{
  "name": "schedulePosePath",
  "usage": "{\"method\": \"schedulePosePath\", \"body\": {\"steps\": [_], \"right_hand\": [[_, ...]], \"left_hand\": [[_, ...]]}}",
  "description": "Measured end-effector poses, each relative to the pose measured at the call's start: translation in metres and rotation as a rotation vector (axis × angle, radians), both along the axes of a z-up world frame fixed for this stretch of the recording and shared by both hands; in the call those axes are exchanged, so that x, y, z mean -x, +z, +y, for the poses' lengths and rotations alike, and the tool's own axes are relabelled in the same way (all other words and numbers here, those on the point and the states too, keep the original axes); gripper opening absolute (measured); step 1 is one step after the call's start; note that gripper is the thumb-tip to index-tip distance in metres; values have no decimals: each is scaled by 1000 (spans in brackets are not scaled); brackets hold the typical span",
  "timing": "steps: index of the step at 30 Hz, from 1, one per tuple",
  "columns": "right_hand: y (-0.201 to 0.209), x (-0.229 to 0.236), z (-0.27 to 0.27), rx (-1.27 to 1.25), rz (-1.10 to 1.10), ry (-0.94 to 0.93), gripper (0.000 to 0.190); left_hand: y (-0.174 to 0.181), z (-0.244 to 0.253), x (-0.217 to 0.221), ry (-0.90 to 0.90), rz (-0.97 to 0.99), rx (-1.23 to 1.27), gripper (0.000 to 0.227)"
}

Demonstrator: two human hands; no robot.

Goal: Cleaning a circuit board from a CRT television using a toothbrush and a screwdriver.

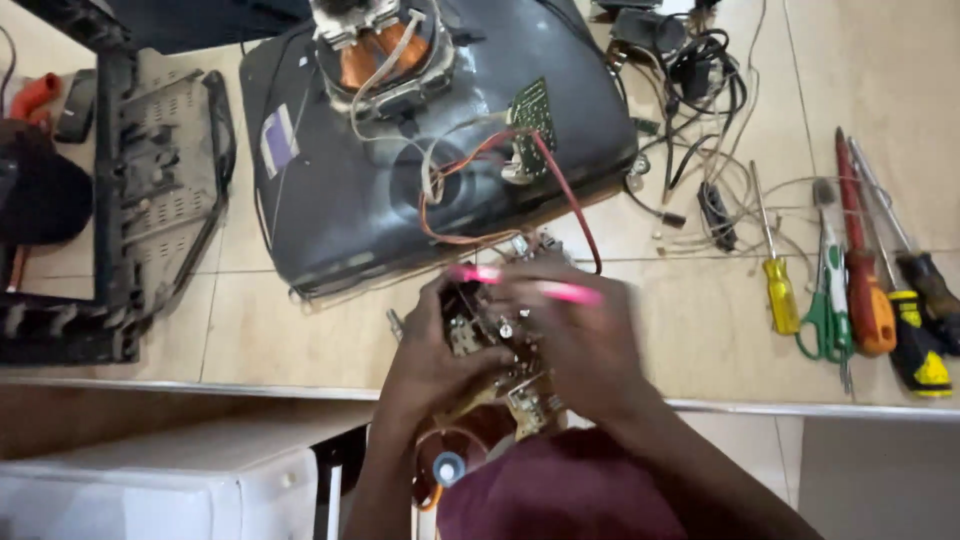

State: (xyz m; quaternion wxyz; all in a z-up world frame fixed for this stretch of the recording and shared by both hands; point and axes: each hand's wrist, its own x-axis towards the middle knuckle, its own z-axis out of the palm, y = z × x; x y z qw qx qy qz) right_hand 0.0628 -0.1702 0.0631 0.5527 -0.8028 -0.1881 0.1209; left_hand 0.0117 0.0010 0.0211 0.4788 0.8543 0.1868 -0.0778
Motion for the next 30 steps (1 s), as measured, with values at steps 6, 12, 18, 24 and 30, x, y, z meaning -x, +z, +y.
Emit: {"method": "schedulePosePath", "body": {"steps": [6,12,18,24,30], "right_hand": [[-50,13,-10,-47,-552,65,30],[-14,22,-33,-619,-38,-53,23],[-47,27,-38,-155,-343,59,31],[-83,22,-23,221,-362,377,52],[-119,-6,-56,-969,-335,551,31]], "left_hand": [[-11,5,0,22,89,-8,113],[-13,7,1,-41,-2,23,126],[-25,10,3,-32,-70,50,114],[-19,9,1,-25,56,-126,100],[-18,12,-1,-11,42,82,118]]}}
